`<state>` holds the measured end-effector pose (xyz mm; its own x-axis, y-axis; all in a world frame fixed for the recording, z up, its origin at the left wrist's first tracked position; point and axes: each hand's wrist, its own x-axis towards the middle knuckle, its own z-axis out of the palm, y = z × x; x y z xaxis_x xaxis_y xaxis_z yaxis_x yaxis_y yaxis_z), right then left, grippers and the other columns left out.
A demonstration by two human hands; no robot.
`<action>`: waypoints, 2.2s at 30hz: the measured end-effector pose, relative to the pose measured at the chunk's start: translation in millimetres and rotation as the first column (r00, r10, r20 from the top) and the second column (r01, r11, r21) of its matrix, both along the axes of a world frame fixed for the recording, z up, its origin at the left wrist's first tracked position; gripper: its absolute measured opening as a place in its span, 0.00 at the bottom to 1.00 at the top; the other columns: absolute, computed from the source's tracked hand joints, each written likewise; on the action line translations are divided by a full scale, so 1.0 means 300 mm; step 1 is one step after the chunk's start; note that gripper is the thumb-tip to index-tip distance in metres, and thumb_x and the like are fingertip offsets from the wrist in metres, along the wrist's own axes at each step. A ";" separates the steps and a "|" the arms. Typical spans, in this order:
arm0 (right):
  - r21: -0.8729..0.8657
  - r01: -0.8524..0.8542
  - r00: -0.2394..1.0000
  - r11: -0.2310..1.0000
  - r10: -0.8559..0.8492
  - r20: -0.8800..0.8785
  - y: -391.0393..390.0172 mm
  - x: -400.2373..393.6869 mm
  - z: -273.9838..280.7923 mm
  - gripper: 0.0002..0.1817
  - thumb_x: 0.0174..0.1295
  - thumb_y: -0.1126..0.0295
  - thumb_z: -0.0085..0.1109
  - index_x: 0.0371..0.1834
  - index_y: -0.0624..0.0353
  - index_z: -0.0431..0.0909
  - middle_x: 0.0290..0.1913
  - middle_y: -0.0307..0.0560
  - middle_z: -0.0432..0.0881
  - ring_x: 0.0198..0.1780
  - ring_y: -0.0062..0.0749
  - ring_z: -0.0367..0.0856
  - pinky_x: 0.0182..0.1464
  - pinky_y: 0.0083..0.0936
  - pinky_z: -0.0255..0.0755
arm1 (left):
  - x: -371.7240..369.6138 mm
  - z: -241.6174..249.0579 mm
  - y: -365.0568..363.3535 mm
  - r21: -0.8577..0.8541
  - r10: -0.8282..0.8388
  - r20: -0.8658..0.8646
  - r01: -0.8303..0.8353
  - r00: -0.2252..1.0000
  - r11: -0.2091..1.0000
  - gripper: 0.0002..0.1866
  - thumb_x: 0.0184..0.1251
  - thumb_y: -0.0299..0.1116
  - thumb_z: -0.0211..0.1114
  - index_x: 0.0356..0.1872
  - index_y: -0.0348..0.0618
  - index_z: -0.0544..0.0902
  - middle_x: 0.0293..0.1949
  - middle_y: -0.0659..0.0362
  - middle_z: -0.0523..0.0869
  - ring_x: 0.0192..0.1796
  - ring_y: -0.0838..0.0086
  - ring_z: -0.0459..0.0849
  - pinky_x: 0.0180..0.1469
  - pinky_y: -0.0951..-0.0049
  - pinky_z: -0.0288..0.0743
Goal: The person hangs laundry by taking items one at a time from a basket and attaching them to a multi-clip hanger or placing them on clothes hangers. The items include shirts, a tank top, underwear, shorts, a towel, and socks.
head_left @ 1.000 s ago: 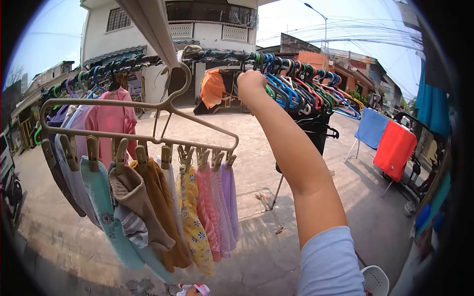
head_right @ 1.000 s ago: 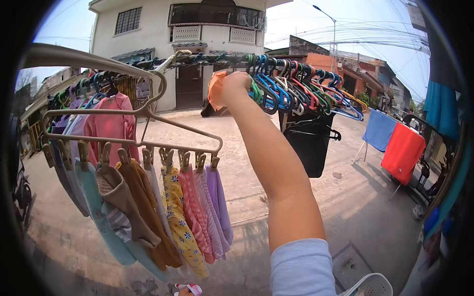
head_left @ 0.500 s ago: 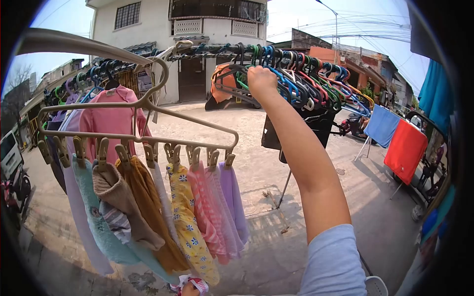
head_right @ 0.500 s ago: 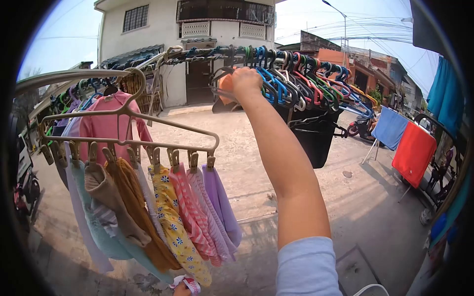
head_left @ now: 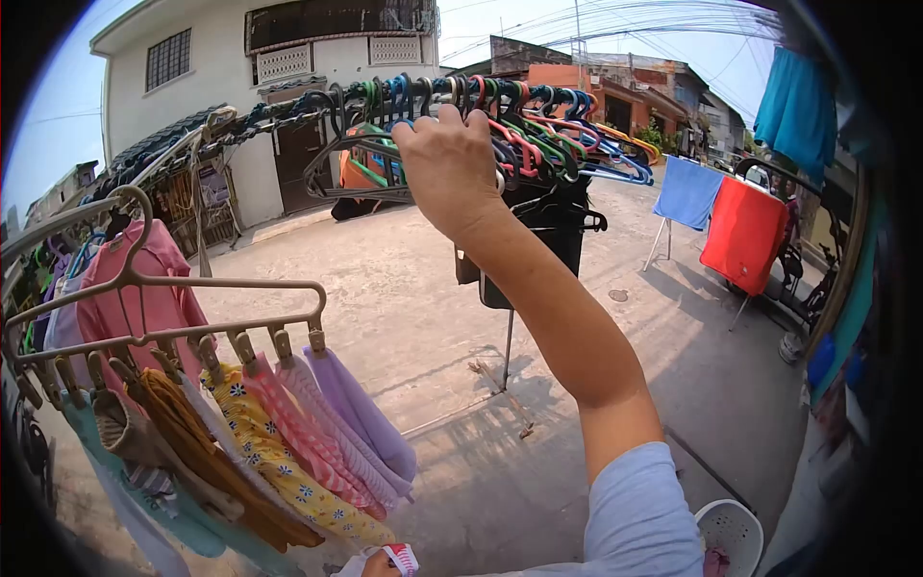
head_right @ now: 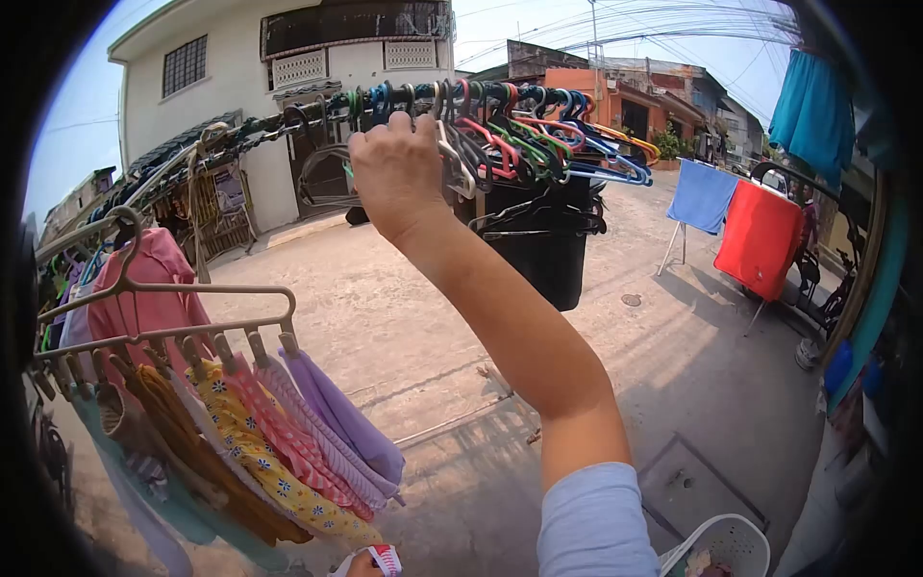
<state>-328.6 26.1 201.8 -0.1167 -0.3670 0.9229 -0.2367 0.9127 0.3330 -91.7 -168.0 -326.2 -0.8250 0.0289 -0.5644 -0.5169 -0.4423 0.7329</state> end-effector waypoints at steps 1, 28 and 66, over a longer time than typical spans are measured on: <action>-0.014 0.003 0.997 1.000 -0.004 -0.079 0.052 0.042 -0.064 0.02 0.50 0.68 0.56 0.26 0.50 0.78 0.27 0.36 0.77 0.38 0.31 0.72 0.45 0.33 0.58 | -0.031 -0.001 0.009 -0.014 -0.038 0.001 0.038 0.999 0.999 0.22 0.59 0.24 0.59 0.56 0.41 0.69 0.46 0.54 0.80 0.49 0.67 0.77 0.51 0.68 0.69; -0.411 0.062 0.674 0.909 0.266 0.689 0.653 0.571 -1.403 0.13 0.51 0.67 0.62 0.42 0.42 0.80 0.36 0.36 0.76 0.46 0.28 0.71 0.50 0.35 0.59 | -0.335 0.355 0.310 -0.913 -0.913 -0.250 0.235 0.321 0.333 0.19 0.55 0.23 0.59 0.50 0.39 0.77 0.35 0.55 0.86 0.39 0.70 0.84 0.42 0.71 0.75; -0.901 0.350 0.268 0.257 0.894 0.359 0.475 0.324 -1.758 0.16 0.40 0.83 0.40 0.28 0.63 0.80 0.38 0.43 0.76 0.42 0.30 0.74 0.45 0.19 0.65 | -0.141 0.477 0.067 -0.972 -0.696 -0.216 -0.215 0.685 0.091 0.11 0.54 0.24 0.60 0.41 0.40 0.78 0.28 0.48 0.80 0.32 0.52 0.80 0.33 0.61 0.72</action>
<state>-231.4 168.6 -325.6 -0.9881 0.1401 0.0629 -0.0423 0.1452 -0.9885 -133.9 -147.8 -183.0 -0.9642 0.1746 0.1995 0.2513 0.8416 0.4780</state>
